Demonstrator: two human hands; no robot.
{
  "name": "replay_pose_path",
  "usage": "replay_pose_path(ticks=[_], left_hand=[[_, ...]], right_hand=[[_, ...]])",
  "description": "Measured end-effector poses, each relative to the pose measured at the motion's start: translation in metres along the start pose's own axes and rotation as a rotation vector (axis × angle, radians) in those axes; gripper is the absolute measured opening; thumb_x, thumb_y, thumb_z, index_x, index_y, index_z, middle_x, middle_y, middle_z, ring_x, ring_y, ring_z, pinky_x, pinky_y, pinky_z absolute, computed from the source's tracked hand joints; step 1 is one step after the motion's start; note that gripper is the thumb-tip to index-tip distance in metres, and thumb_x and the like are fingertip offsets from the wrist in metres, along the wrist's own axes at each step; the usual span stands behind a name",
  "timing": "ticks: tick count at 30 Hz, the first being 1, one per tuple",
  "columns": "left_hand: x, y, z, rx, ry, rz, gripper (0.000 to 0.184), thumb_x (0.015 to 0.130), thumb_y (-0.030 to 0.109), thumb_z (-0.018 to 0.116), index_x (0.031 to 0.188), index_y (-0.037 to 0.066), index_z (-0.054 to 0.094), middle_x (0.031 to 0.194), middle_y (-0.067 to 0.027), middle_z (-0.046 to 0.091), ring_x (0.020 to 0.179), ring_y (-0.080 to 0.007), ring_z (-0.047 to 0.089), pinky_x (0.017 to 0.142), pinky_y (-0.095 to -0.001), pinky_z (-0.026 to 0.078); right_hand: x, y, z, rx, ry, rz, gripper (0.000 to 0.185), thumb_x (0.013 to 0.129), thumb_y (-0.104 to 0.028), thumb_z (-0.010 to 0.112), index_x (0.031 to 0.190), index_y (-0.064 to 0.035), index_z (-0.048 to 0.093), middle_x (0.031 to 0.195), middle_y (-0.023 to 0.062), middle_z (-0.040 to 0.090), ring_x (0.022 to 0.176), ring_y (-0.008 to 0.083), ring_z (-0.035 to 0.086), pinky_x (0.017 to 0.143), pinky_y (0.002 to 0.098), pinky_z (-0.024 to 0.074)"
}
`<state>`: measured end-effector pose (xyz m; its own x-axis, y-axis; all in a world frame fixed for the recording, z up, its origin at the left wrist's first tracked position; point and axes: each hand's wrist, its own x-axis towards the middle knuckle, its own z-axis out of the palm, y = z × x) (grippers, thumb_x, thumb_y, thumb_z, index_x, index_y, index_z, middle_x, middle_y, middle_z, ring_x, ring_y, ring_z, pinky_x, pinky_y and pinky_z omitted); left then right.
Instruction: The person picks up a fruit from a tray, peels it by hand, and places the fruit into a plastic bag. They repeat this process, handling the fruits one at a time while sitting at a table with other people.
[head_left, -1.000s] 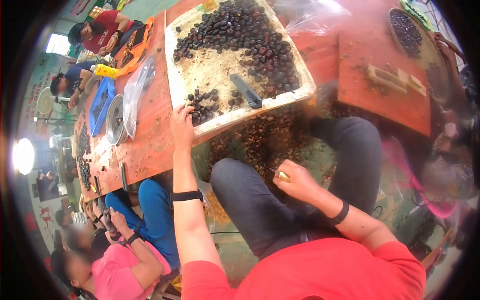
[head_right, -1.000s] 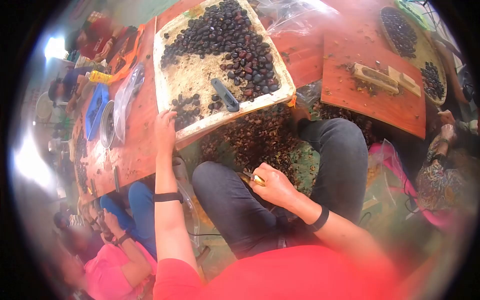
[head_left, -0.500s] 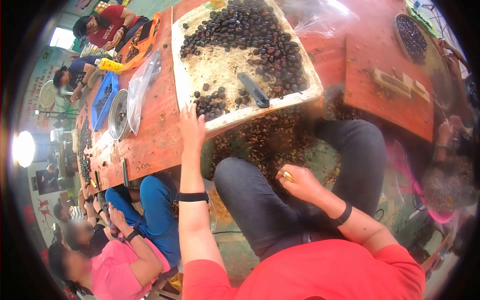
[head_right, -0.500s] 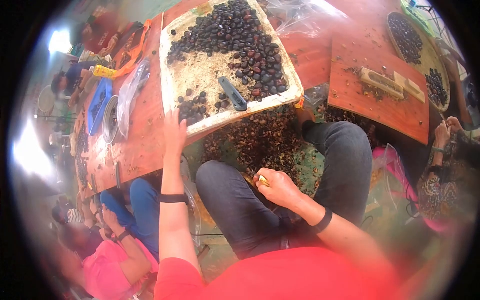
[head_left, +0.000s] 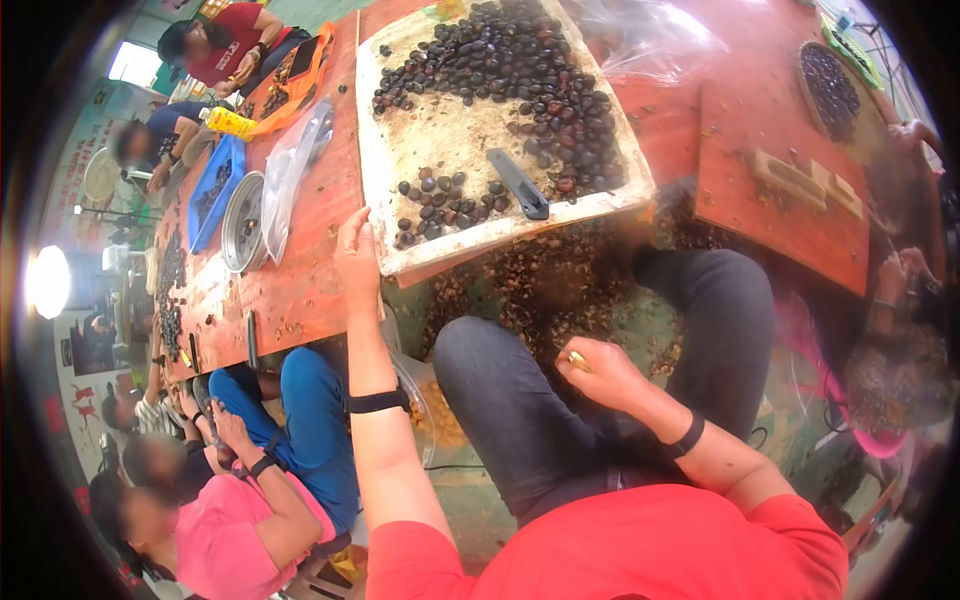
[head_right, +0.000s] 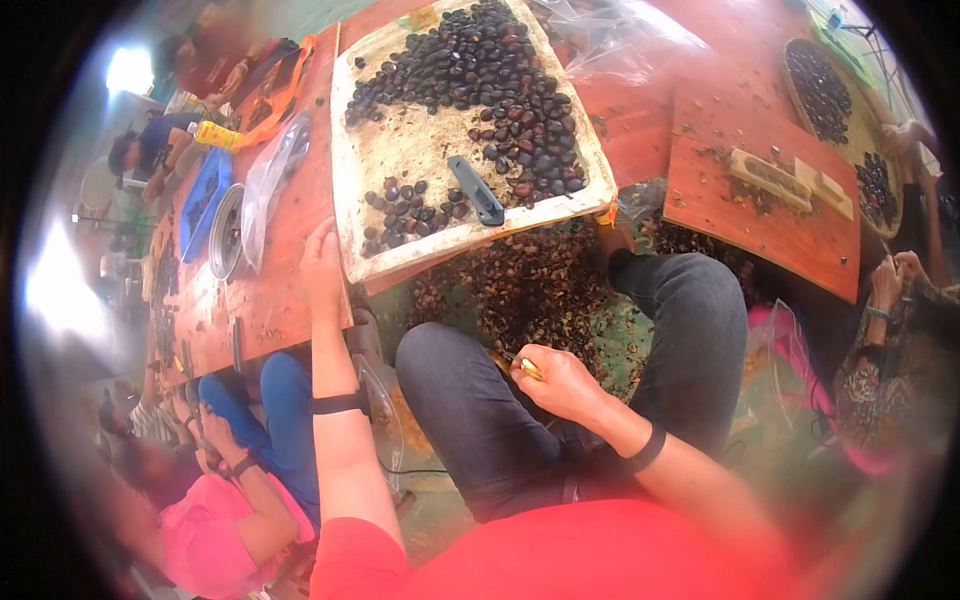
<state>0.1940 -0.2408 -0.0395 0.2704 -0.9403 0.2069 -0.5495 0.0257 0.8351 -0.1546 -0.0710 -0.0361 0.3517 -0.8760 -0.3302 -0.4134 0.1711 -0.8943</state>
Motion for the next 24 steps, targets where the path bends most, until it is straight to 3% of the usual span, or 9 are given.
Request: replay_pose_path(ticks=[4, 6, 9, 13, 15, 22, 24], left_hand=[[0.001, -0.002, -0.004, 0.168, 0.000, 0.087, 0.025, 0.090, 0.010, 0.056, 0.113, 0.005, 0.064, 0.118, -0.0092, 0.060, 0.110, -0.0224, 0.057, 0.096, -0.0334, 0.043], [0.002, -0.005, 0.001, 0.394, 0.006, 0.258, 0.023, 0.085, 0.009, 0.060, 0.107, 0.007, 0.066, 0.110, -0.0099, 0.061, 0.106, -0.0252, 0.057, 0.093, -0.0352, 0.045], [0.003, -0.007, 0.004, 0.637, -0.073, 0.337, 0.022, 0.080, 0.013, 0.065, 0.102, 0.011, 0.068, 0.104, -0.0096, 0.061, 0.103, -0.0276, 0.056, 0.090, -0.0378, 0.045], [0.002, -0.001, 0.020, 0.653, -0.190, 0.317, 0.021, 0.078, 0.017, 0.067, 0.099, 0.013, 0.069, 0.101, -0.0080, 0.061, 0.102, -0.0279, 0.056, 0.088, -0.0396, 0.044], [0.000, 0.002, 0.032, 0.631, -0.167, 0.414, 0.023, 0.078, 0.020, 0.069, 0.100, 0.015, 0.069, 0.102, -0.0071, 0.062, 0.100, -0.0279, 0.057, 0.087, -0.0407, 0.044], [0.009, 0.008, 0.052, 0.619, -0.143, 0.361, 0.025, 0.079, 0.023, 0.068, 0.102, 0.015, 0.068, 0.098, -0.0092, 0.063, 0.095, -0.0285, 0.059, 0.085, -0.0407, 0.045], [0.013, 0.010, 0.049, 0.616, -0.242, 0.213, 0.022, 0.080, 0.017, 0.066, 0.101, 0.011, 0.067, 0.105, -0.0137, 0.062, 0.098, -0.0320, 0.058, 0.085, -0.0411, 0.046]], right_hand=[[0.000, -0.001, 0.001, -0.021, -0.021, -0.001, 0.019, 0.086, -0.020, 0.058, 0.087, -0.0012, 0.059, 0.082, 0.0196, 0.063, 0.077, 0.0382, 0.061, 0.068, 0.0435, 0.0469], [-0.001, 0.000, 0.002, -0.032, -0.007, -0.001, 0.021, 0.086, -0.022, 0.059, 0.086, -0.0012, 0.059, 0.079, 0.0199, 0.062, 0.076, 0.0389, 0.060, 0.067, 0.0438, 0.0465], [0.000, 0.001, 0.002, -0.048, -0.011, 0.023, 0.024, 0.085, -0.024, 0.061, 0.083, -0.0009, 0.057, 0.077, 0.0202, 0.061, 0.075, 0.0392, 0.060, 0.066, 0.0443, 0.0458], [0.001, -0.002, 0.001, -0.106, -0.055, 0.073, 0.028, 0.085, -0.027, 0.062, 0.079, -0.0006, 0.054, 0.075, 0.0202, 0.060, 0.074, 0.0395, 0.059, 0.065, 0.0450, 0.0448], [0.001, -0.004, 0.002, -0.099, -0.055, 0.053, 0.030, 0.085, -0.028, 0.063, 0.078, -0.0006, 0.052, 0.076, 0.0199, 0.060, 0.074, 0.0391, 0.058, 0.065, 0.0450, 0.0441], [0.001, 0.001, 0.004, -0.052, -0.055, 0.034, 0.027, 0.085, -0.026, 0.064, 0.080, -0.0019, 0.054, 0.078, 0.0195, 0.059, 0.077, 0.0394, 0.058, 0.068, 0.0454, 0.0441], [0.001, 0.000, 0.004, -0.067, -0.075, 0.040, 0.026, 0.085, -0.026, 0.064, 0.080, -0.0023, 0.054, 0.078, 0.0195, 0.059, 0.078, 0.0402, 0.058, 0.068, 0.0458, 0.0442]])
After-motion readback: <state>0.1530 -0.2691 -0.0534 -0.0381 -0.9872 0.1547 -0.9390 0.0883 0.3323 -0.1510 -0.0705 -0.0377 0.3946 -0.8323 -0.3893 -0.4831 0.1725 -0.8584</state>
